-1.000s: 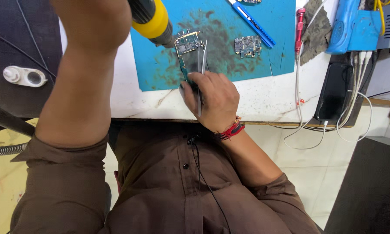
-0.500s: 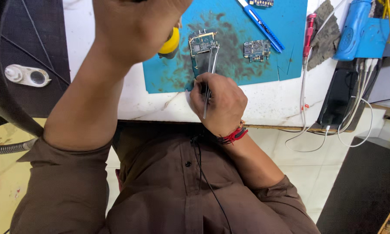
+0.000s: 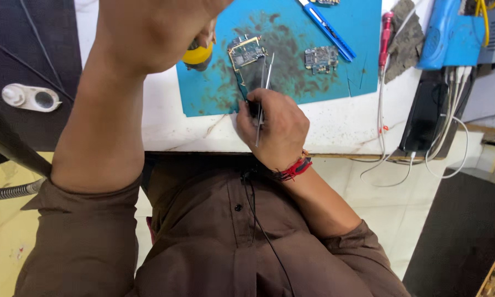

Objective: The person uses a hot air gun and tweezers to heat and adjust components on a small circuit board. They then use a soldering iron to solder connections on the board.

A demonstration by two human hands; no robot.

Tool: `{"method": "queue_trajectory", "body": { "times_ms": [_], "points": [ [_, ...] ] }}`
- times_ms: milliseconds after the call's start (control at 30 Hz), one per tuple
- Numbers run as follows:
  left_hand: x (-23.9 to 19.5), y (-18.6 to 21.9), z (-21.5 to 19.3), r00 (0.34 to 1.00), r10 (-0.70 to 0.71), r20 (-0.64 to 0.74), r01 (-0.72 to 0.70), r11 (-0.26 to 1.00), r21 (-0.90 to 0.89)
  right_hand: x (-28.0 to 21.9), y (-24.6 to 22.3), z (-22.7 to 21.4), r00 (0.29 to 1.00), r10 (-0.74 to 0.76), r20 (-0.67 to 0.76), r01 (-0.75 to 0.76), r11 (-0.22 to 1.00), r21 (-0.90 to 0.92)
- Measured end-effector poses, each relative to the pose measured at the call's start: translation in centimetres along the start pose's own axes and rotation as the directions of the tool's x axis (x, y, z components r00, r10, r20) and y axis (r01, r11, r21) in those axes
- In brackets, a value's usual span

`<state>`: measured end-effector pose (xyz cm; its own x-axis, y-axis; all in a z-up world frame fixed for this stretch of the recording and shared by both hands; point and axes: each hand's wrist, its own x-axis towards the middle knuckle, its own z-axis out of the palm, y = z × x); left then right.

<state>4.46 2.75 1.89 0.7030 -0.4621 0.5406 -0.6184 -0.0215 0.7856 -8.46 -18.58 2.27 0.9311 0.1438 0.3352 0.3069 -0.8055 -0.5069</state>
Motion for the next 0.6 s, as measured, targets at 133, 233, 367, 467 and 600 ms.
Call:
{"method": "queue_trajectory", "body": {
  "times_ms": [133, 233, 367, 467, 600],
  "points": [
    [1.0, 1.4, 1.0, 0.997, -0.077, 0.011, 0.077, 0.97, -0.232, -0.1, 0.0, 0.2, 1.0, 0.022, -0.003, -0.022, 1.0, 0.02],
    [2.0, 2.1, 1.4, 0.995, -0.092, 0.036, 0.097, 0.976, -0.196, 0.0, 0.0, 0.1, 0.997, 0.078, 0.009, -0.078, 0.995, 0.059],
    [1.9, 2.7, 0.7, 0.968, -0.242, 0.069, 0.25, 0.959, -0.136, 0.0, 0.3, -0.2, 0.99, 0.139, 0.038, -0.142, 0.985, 0.099],
    [1.5, 2.0, 0.3, 0.994, -0.099, 0.045, 0.107, 0.968, -0.229, 0.5, 1.2, -0.6, 0.997, 0.064, 0.031, -0.066, 0.997, 0.051],
    [0.9, -0.3, 0.1, 0.97, 0.238, 0.057, -0.232, 0.968, -0.1, 1.2, 2.7, -1.4, 0.996, -0.069, 0.063, 0.069, 0.998, -0.007]
  ]
}}
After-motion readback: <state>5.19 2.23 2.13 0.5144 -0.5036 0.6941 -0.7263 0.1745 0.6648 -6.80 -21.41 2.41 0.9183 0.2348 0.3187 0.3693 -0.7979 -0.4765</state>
